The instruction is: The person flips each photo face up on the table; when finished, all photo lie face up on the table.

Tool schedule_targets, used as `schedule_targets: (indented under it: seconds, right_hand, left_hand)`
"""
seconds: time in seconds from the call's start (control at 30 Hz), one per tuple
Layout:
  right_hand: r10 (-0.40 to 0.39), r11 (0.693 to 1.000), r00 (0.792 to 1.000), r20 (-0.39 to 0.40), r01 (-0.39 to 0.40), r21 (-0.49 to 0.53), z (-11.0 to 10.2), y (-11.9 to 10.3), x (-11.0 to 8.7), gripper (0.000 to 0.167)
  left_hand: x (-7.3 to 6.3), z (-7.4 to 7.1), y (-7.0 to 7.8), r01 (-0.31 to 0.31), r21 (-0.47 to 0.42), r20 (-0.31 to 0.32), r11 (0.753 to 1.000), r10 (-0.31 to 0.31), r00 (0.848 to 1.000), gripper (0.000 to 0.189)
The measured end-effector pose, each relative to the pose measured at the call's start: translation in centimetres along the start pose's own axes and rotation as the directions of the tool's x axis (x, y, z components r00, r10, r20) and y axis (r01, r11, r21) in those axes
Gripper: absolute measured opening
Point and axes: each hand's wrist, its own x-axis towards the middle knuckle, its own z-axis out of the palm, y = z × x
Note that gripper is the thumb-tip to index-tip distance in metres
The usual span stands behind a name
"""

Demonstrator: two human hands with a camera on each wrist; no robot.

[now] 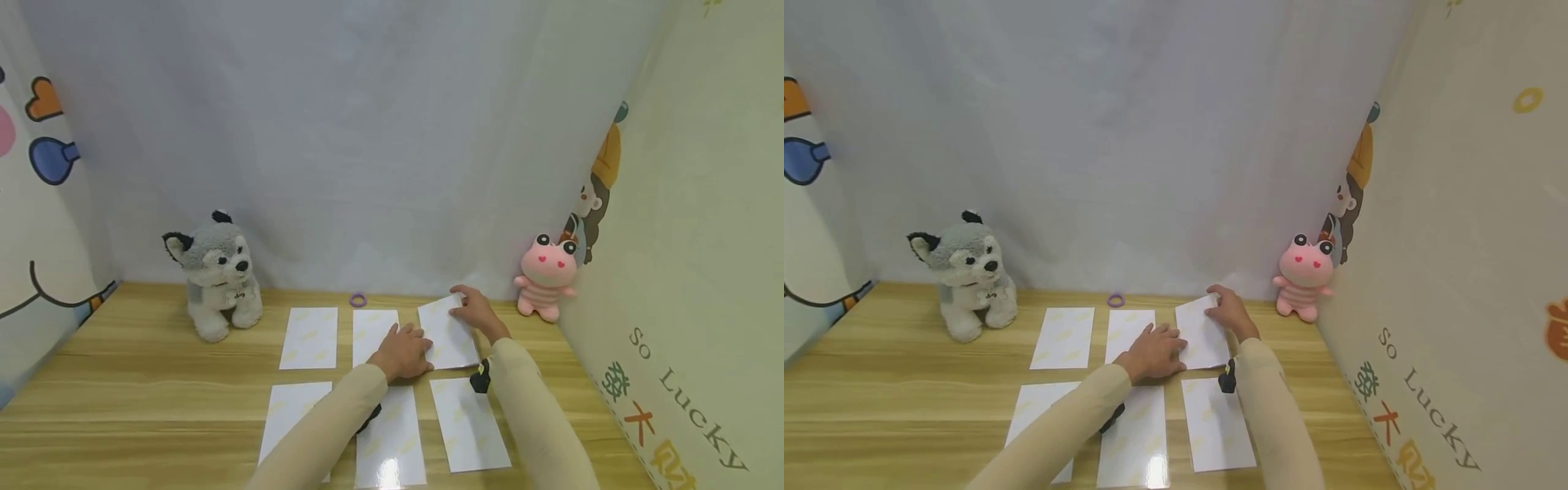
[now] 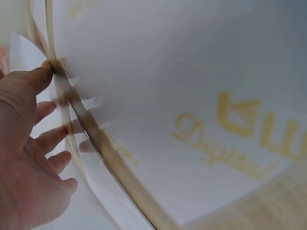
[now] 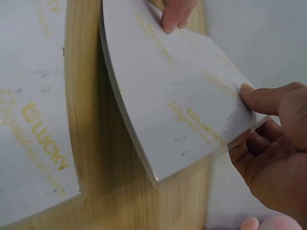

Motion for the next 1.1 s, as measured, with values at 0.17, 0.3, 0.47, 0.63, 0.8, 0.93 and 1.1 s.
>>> schedule_targets:
  seconds: [0.17,0.3,0.47,0.63,0.8,0.93,1.1]
  right_hand:
    - [-0.005,1.000,1.000,0.011,0.005,0.012,-0.5,-0.4,-0.4,0.047]
    - [-0.010,0.999,0.999,-0.033,0.011,0.038,-0.9,-0.5,-0.9,0.045]
    - [-0.010,0.997,0.998,-0.070,0.016,0.082,-1.4,-1.0,-1.2,0.046]
    - [0.020,0.981,0.997,-0.081,-0.004,0.193,-2.2,-1.9,-1.6,0.047]
    - [0.026,0.940,0.996,-0.082,0.004,0.342,-2.6,-2.7,-2.0,0.049]
    - [0.061,0.890,0.995,-0.082,-0.017,0.456,-2.5,-3.0,-2.1,0.051]
    - [0.108,0.815,0.991,-0.082,-0.041,0.578,-2.3,-3.5,-2.4,0.051]
  left_hand:
    - [-0.3,-0.1,0.3,-0.023,-0.023,-0.016,0.999,0.023,1.000,0.048]
    - [-0.4,-0.2,0.5,-0.089,-0.045,-0.045,0.995,0.087,0.995,0.041]
    - [-0.4,-0.7,0.2,-0.117,-0.186,-0.065,0.976,0.107,0.992,0.041]
    - [-0.4,-1.9,0.1,-0.146,-0.327,-0.105,0.934,0.118,0.987,0.049]
    - [-0.7,-2.5,0.1,-0.216,-0.334,-0.187,0.918,0.161,0.969,0.059]
    - [-1.1,-2.6,0.5,-0.175,-0.314,-0.214,0.933,0.110,0.971,0.070]
    - [-1.4,-2.5,1.2,-0.104,-0.281,-0.256,0.954,0.030,0.966,0.084]
